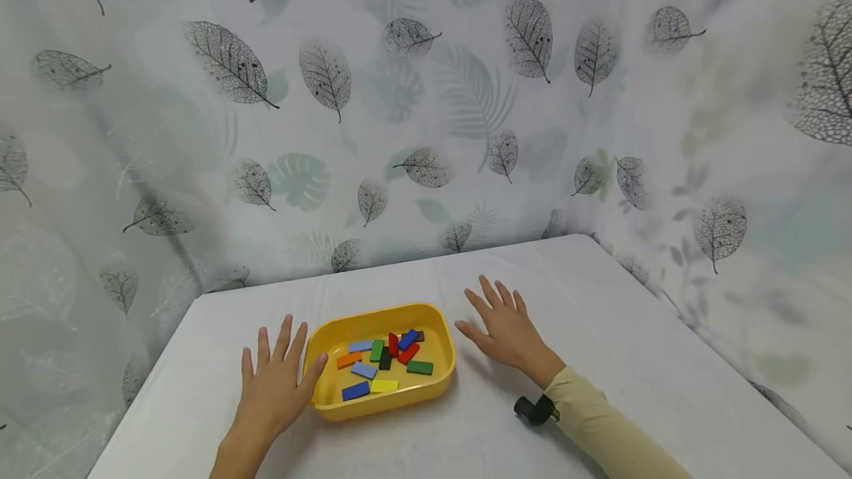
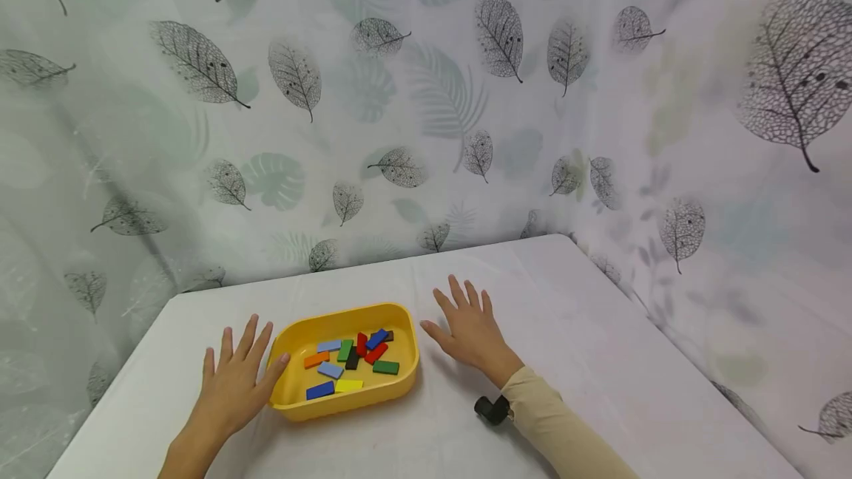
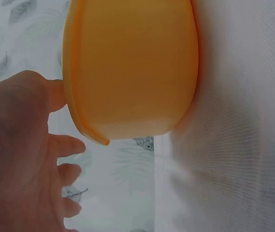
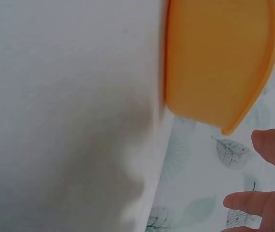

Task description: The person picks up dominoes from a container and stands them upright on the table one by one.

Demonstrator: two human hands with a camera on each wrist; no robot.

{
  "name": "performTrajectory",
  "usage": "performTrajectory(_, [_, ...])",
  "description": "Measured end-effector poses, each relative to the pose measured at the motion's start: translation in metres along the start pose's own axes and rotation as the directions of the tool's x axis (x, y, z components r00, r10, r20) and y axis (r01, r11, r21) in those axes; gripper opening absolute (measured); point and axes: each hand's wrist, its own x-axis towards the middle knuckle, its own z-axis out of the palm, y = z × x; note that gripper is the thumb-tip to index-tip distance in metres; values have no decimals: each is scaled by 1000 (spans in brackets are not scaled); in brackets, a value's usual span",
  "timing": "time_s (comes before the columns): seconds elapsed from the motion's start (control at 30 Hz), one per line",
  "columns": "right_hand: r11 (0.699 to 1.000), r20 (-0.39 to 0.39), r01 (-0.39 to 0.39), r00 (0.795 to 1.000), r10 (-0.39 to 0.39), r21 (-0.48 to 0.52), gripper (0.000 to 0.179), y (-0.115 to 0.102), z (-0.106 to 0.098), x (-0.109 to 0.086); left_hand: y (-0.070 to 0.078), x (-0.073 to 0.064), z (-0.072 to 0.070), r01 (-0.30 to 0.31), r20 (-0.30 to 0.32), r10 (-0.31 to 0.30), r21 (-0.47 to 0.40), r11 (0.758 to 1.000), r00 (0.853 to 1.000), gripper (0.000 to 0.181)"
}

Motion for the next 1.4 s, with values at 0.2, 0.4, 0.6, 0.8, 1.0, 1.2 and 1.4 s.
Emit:
performTrajectory(0.2, [999,35,35,999,-35,-12,71,-19,-9,8,4,0,-5,15,35,-15,3,1000,999,79])
performTrajectory(0.4, [998,56,62,996,-62,13,69,-36,-12,13,5,-1,-7,-31,7,31,-10,999,999,69])
performTrajectory(0.6, [996,75,73,994,-77,58,67,-48,-10,13,0,-3,-4,-95,-46,91,-100,990,995,56])
performTrajectory(0.8, [992,79,89,992,-96,89,64,-56,-4,14,-10,-4,3,-131,-85,107,-354,926,991,47])
performTrajectory(1.0, [989,90,104,989,-114,105,63,-60,3,15,-21,-5,15,-51,-34,39,-524,850,999,43])
performTrajectory(1.2, [985,100,115,987,-128,131,63,-65,6,17,-27,-5,20,-12,-17,2,-597,802,1000,42])
performTrajectory(1.4, [980,111,128,983,-146,155,62,-68,11,18,-29,-3,25,-7,-8,3,-632,775,1000,44])
